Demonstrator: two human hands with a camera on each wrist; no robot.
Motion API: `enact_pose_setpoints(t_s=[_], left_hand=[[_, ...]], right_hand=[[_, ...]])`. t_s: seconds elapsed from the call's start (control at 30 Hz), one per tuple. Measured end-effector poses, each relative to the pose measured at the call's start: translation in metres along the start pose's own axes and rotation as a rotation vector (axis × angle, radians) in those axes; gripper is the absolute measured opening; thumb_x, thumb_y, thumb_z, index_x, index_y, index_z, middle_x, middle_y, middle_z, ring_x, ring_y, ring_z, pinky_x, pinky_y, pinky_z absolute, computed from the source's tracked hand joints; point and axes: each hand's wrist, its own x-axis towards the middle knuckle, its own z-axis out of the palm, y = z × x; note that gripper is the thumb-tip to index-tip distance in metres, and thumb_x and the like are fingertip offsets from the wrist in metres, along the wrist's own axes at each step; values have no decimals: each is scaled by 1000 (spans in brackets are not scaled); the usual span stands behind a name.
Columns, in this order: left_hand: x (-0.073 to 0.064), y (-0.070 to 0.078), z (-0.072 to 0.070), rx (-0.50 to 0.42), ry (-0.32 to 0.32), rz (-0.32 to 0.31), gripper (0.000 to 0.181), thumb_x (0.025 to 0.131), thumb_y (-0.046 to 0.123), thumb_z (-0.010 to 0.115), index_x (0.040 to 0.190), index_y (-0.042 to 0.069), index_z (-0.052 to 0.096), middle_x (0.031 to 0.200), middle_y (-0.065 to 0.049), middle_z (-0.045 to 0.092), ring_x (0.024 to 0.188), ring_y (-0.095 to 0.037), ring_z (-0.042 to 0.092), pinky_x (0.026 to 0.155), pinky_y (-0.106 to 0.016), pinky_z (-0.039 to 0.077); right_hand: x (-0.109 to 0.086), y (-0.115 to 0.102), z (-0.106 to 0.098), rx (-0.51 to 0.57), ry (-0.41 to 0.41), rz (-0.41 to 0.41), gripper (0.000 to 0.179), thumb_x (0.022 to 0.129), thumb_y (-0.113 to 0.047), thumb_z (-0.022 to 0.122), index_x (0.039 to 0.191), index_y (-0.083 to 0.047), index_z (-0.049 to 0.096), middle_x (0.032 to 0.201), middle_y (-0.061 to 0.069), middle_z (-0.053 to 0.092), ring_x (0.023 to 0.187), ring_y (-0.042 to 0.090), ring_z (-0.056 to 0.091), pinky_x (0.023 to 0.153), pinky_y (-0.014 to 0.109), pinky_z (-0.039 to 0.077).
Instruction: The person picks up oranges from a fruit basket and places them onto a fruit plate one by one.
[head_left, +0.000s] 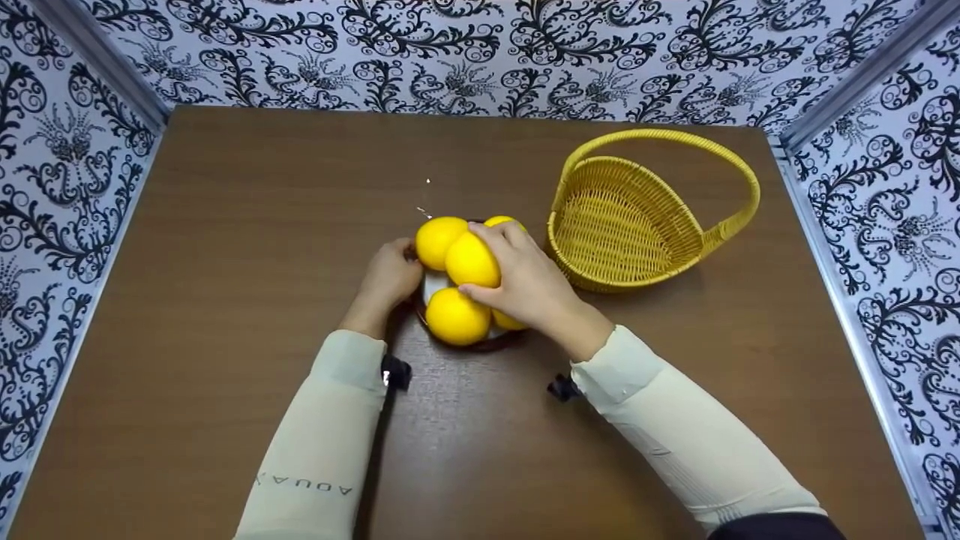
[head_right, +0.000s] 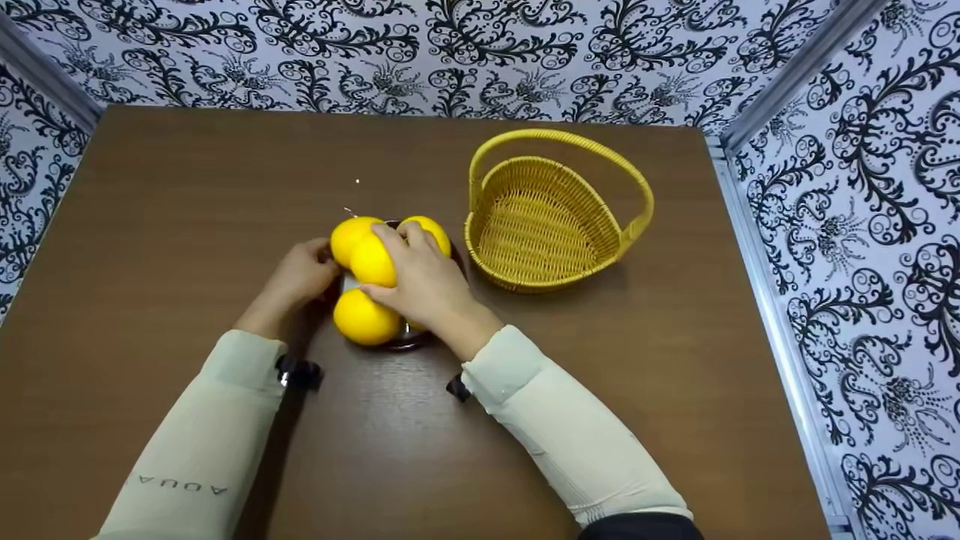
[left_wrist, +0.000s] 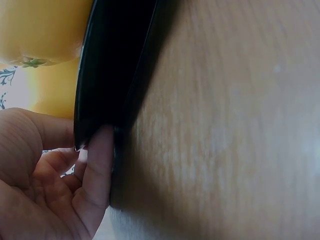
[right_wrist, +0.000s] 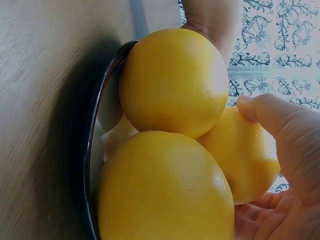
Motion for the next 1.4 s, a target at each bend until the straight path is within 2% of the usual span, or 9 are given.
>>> enact_pose_setpoints(t_s=[0.1,0.37,0.77,0.93,1.17,1.33,1.4], left_hand=[[0,0,0,-7,-2,8,45,94,10,50,137,4,63,131,-19,68,116,-34,60,107,-48,48],[2,-2,1,11,4,1,39,94,11,50,130,5,66,125,-18,68,113,-34,60,104,-48,48],[0,0,0,25,3,-14,42,95,12,50,134,4,64,130,-18,67,117,-35,60,106,-48,48],[-1,-1,1,23,15,-9,40,95,11,51,131,2,65,128,-19,68,117,-36,61,106,-48,48],[-2,3,2,27,19,-33,40,99,13,53,136,4,64,127,-18,68,113,-33,60,103,-46,50],[-4,4,1,45,19,-24,39,99,12,54,135,3,65,128,-18,69,114,-33,62,103,-47,51],[-6,4,0,41,16,-20,39,99,12,53,135,3,66,127,-18,69,111,-33,62,99,-45,52]], right_hand=[[0,0,0,-2,1,9,82,88,-50,78,158,-25,42,143,7,50,126,28,54,102,49,52],[0,-1,1,-10,2,11,83,89,-51,78,159,-25,41,143,7,50,128,28,52,103,49,52],[-5,0,-2,-24,4,3,85,89,-50,78,161,-25,38,146,7,49,129,27,53,103,49,52],[-8,0,-4,-25,5,6,83,91,-48,77,160,-23,40,146,8,49,127,27,54,103,50,51],[-15,6,-9,-36,22,-8,80,92,-47,76,158,-19,43,143,9,51,122,27,57,105,46,51],[-21,10,-11,-43,40,-25,77,92,-47,76,157,-18,45,138,9,52,117,28,58,101,45,52],[-23,11,-12,-48,44,-27,76,93,-47,75,156,-18,45,138,9,53,114,28,58,98,46,53]])
